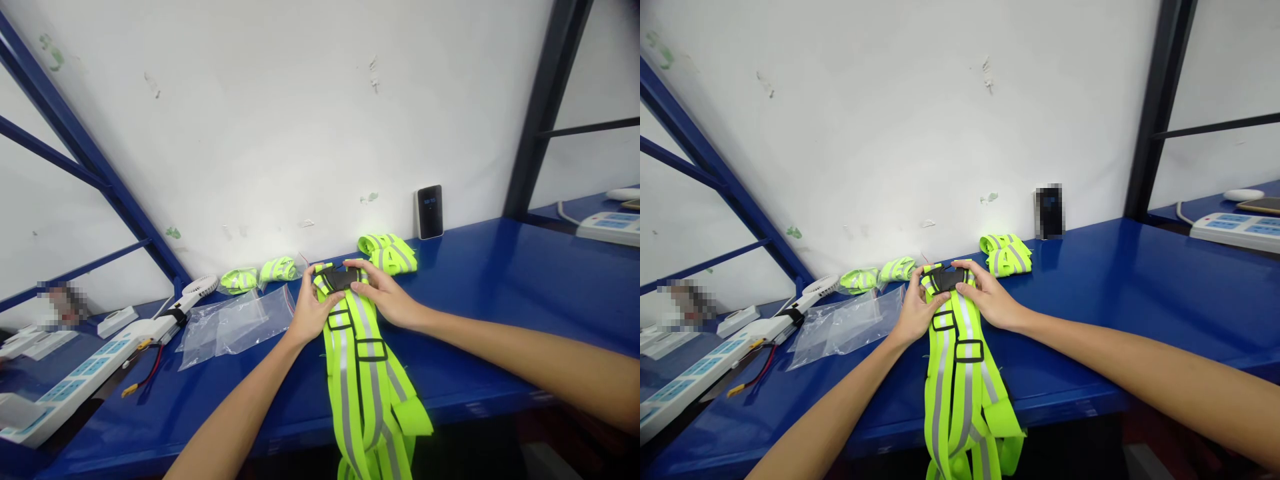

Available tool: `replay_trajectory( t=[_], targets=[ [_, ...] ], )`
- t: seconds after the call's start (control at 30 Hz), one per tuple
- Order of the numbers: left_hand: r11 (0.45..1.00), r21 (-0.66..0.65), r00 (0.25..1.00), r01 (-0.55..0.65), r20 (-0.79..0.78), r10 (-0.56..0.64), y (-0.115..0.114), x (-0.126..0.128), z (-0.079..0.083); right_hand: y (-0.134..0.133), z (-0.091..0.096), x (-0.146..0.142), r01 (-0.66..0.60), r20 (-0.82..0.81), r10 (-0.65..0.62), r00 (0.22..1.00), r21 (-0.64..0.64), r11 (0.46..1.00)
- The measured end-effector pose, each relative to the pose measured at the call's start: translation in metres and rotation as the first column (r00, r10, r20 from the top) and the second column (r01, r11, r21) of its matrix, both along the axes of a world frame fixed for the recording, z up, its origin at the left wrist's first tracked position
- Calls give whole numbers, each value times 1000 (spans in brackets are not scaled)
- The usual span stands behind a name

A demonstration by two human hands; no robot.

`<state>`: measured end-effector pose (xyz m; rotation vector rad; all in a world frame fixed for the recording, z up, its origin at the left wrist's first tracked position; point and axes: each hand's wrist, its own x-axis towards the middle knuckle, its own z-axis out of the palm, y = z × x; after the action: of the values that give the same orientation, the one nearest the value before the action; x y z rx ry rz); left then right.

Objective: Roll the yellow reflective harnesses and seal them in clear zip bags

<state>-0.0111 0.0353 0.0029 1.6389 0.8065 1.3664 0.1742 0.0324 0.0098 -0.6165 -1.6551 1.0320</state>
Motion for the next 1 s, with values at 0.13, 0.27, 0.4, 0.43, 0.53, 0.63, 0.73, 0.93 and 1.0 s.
replay_trajectory(
  t=[0.13, 0.27, 0.4, 0.43, 0.53, 0.63, 0.73, 0.93, 1.0],
  targets=[
    [1000, -4, 999, -26, 46, 26, -2, 2, 4, -3, 5, 0, -93, -87, 79, 993, -167, 982],
    [997, -60, 991, -55, 121, 62, -2, 5, 7, 1, 8, 0, -87, -93, 68, 993, -211, 974],
    [986, -162, 986, -38, 154, 64, 2, 4, 3, 5, 6, 0, -32, -21, 30, 999, -119, 992],
    [984, -174, 987, -32, 149, 59, 4, 4, 2, 6, 5, 0, 1, 10, 0, 1000, -86, 996],
    [985, -170, 989, -33, 137, 57, 8, 2, -3, 6, 1, 1, 68, 73, -68, 995, 4, 998],
    [995, -92, 989, -44, 138, 57, 10, 2, -5, 8, -3, 3, 48, 87, -49, 995, 16, 999],
    [998, -26, 990, -51, 133, 54, 11, 2, -4, 9, -4, 3, -5, 77, 7, 997, -21, 1000],
    [995, -28, 991, -95, 92, 97, 11, 0, 1, 2, -2, -2, -59, -69, 38, 997, -328, 943],
    [994, -6, 991, -107, 75, 107, 11, 0, 1, 0, 0, -2, -168, -188, 94, 978, -431, 887]
  ],
)
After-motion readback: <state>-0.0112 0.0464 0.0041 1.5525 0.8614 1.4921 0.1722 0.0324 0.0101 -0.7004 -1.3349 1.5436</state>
